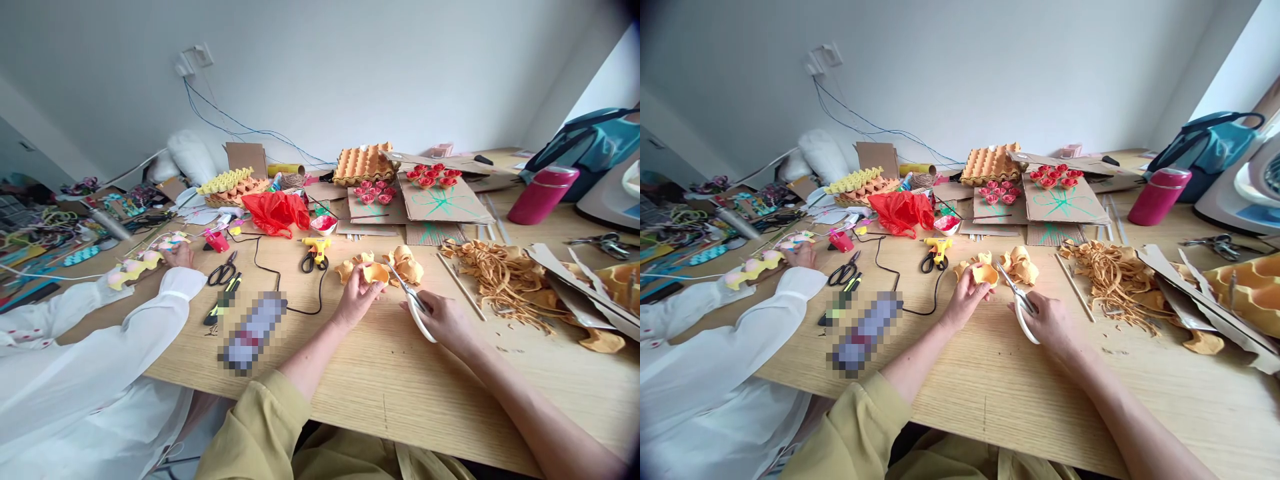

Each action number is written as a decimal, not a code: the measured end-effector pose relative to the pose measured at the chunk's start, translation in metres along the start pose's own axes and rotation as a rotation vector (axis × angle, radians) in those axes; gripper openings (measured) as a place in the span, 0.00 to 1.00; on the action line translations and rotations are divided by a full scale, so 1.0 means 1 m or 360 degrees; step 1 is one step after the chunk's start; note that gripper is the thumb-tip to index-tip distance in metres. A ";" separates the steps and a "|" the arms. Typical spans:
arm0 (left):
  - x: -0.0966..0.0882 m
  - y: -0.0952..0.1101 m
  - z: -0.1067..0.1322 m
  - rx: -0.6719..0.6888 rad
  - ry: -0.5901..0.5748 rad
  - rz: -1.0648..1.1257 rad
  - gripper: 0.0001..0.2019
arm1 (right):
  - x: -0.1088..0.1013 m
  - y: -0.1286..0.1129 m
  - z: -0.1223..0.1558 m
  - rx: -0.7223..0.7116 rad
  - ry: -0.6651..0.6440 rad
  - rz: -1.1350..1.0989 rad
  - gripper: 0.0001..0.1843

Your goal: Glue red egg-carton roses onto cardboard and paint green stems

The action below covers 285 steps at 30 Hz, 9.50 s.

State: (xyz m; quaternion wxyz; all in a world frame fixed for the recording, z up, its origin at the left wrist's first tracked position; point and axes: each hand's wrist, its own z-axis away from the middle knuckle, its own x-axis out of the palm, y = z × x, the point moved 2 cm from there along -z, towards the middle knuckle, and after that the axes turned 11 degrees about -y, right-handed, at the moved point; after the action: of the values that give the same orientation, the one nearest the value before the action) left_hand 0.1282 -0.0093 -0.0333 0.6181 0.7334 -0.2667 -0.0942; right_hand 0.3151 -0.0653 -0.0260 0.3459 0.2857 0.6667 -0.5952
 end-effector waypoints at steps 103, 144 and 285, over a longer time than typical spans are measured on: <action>-0.002 -0.009 0.003 0.0248 -0.0072 -0.0827 0.26 | 0.009 0.011 0.000 -0.0316 0.0065 0.0505 0.15; -0.003 -0.006 0.004 0.0295 -0.0026 -0.1005 0.24 | 0.007 0.004 0.000 -0.0212 0.0042 0.0324 0.17; 0.000 -0.009 0.000 0.0099 -0.0220 -0.0608 0.26 | -0.004 0.011 -0.003 -0.0195 0.0020 -0.0103 0.18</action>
State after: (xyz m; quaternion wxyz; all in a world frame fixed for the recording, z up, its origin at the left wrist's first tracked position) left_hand 0.1303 -0.0089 -0.0418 0.5462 0.7813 -0.1673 -0.2517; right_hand 0.3255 -0.0605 -0.0291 0.3392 0.2461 0.7129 -0.5622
